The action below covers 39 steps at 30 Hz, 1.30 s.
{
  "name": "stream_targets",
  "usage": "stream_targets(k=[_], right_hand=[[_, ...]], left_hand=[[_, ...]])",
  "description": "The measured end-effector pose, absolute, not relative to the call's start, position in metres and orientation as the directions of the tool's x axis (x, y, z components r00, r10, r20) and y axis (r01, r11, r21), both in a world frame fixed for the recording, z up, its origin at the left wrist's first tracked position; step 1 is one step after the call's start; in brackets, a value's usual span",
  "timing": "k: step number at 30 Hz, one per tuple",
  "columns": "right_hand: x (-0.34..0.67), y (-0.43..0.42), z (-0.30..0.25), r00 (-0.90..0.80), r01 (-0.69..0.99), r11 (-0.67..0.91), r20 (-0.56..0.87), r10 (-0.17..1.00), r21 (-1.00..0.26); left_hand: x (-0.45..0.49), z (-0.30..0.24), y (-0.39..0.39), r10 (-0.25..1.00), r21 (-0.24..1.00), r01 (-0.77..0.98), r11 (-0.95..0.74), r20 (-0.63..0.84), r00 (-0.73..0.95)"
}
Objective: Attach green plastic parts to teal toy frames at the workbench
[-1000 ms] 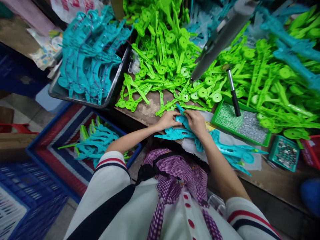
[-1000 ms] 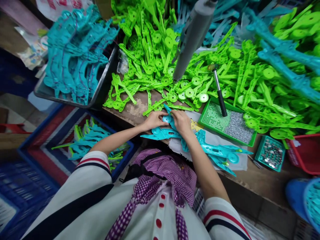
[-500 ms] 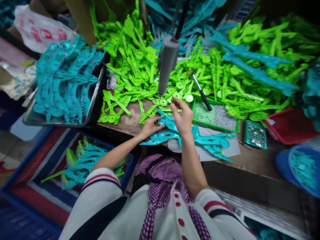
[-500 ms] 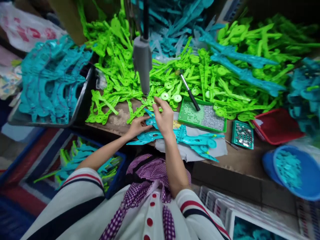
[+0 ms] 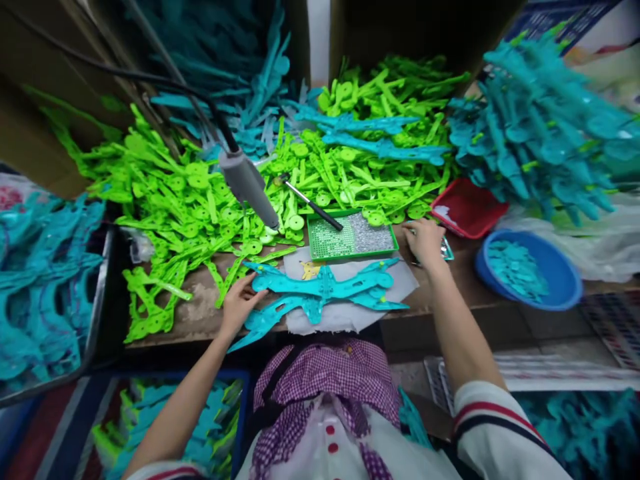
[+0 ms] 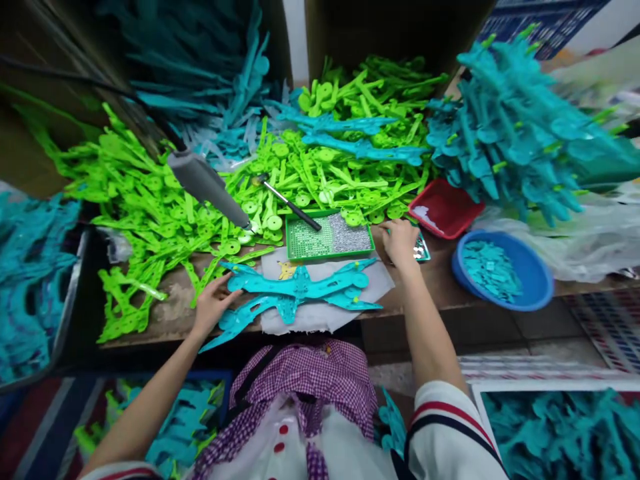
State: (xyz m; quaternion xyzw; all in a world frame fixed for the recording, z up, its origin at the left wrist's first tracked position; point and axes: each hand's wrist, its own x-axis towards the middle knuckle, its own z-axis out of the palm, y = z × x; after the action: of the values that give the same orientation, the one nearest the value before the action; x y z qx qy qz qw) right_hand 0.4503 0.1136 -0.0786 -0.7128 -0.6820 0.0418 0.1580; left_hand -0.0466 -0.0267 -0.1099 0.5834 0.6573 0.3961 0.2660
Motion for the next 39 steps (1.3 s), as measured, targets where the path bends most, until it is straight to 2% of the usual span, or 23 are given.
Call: stream_targets(k=[2, 4, 9, 13, 16, 19, 22, 24, 26, 28, 30, 32, 33, 35, 37, 39], right_hand=[[0.448, 0.128, -0.082, -0.099, 0.943, 0.131, 0.12, 0.988, -0.305], [0.445, 0.14, -0.084, -0.178, 0.933, 0.197, 0.09, 0.98, -0.3], [0.45, 0.145, -0.086, -0.168, 0.96, 0.17, 0.028, 0.985, -0.223], [0.459, 0.137, -0.09, -0.199, 0.956, 0.202, 0.033, 0.979, -0.213], [0.461, 0.13, -0.091, -0.117, 0.972, 0.13, 0.079, 0.99, -0.197], [0.456, 0.127, -0.09, -0.123, 0.971, 0.14, 0.094, 0.988, -0.194], [0.45, 0.125, -0.089, -0.187, 0.965, 0.189, 0.026, 0.982, -0.184], [0.449, 0.124, -0.088, -0.172, 0.965, 0.173, 0.025, 0.985, -0.196], [0.451, 0.121, -0.084, -0.086, 0.953, 0.112, 0.103, 0.991, -0.281], [0.45, 0.112, -0.075, 0.068, 0.887, 0.042, 0.219, 0.973, -0.461], [0.437, 0.097, -0.06, 0.233, 0.732, 0.026, 0.286, 0.929, -0.681], [0.406, 0.073, -0.044, 0.286, 0.496, 0.077, 0.247, 0.926, -0.865], [0.384, 0.058, -0.036, 0.23, 0.372, 0.094, 0.189, 0.955, -0.923], [0.33, 0.028, -0.027, -0.049, 0.192, 0.066, 0.058, 0.997, -0.979], [0.271, 0.003, -0.027, -0.375, 0.178, 0.04, -0.03, 0.926, -0.983], [0.22, -0.011, -0.036, -0.521, 0.232, 0.089, -0.047, 0.852, -0.969]], left_hand=[[-0.049, -0.109, -0.026, 0.971, 0.822, 0.569, -0.005, 0.14, -0.195], [-0.053, -0.108, -0.024, 0.974, 0.812, 0.584, -0.008, 0.139, -0.18], [-0.059, -0.096, -0.029, 0.984, 0.792, 0.61, -0.038, 0.135, -0.113], [-0.058, -0.081, -0.052, 0.964, 0.759, 0.65, -0.026, 0.19, -0.183], [-0.061, -0.075, -0.081, 0.941, 0.74, 0.672, 0.022, 0.211, -0.264], [-0.064, -0.079, -0.114, 0.936, 0.714, 0.695, 0.087, 0.181, -0.303], [-0.061, -0.088, -0.137, 0.955, 0.703, 0.701, 0.118, 0.113, -0.274], [-0.055, -0.094, -0.144, 0.967, 0.715, 0.687, 0.129, 0.063, -0.247], [-0.048, -0.097, -0.144, 0.967, 0.724, 0.675, 0.142, 0.046, -0.252], [-0.041, -0.097, -0.139, 0.957, 0.734, 0.662, 0.15, 0.059, -0.283], [-0.037, -0.096, -0.133, 0.96, 0.751, 0.645, 0.142, 0.055, -0.275], [-0.039, -0.094, -0.126, 0.975, 0.762, 0.635, 0.129, 0.019, -0.22], [-0.041, -0.093, -0.123, 0.982, 0.769, 0.627, 0.126, -0.006, -0.191], [-0.047, -0.093, -0.117, 0.986, 0.787, 0.601, 0.136, -0.05, -0.157], [-0.051, -0.094, -0.114, 0.984, 0.806, 0.569, 0.163, -0.089, -0.154], [-0.053, -0.096, -0.111, 0.978, 0.828, 0.526, 0.195, -0.126, -0.165]])
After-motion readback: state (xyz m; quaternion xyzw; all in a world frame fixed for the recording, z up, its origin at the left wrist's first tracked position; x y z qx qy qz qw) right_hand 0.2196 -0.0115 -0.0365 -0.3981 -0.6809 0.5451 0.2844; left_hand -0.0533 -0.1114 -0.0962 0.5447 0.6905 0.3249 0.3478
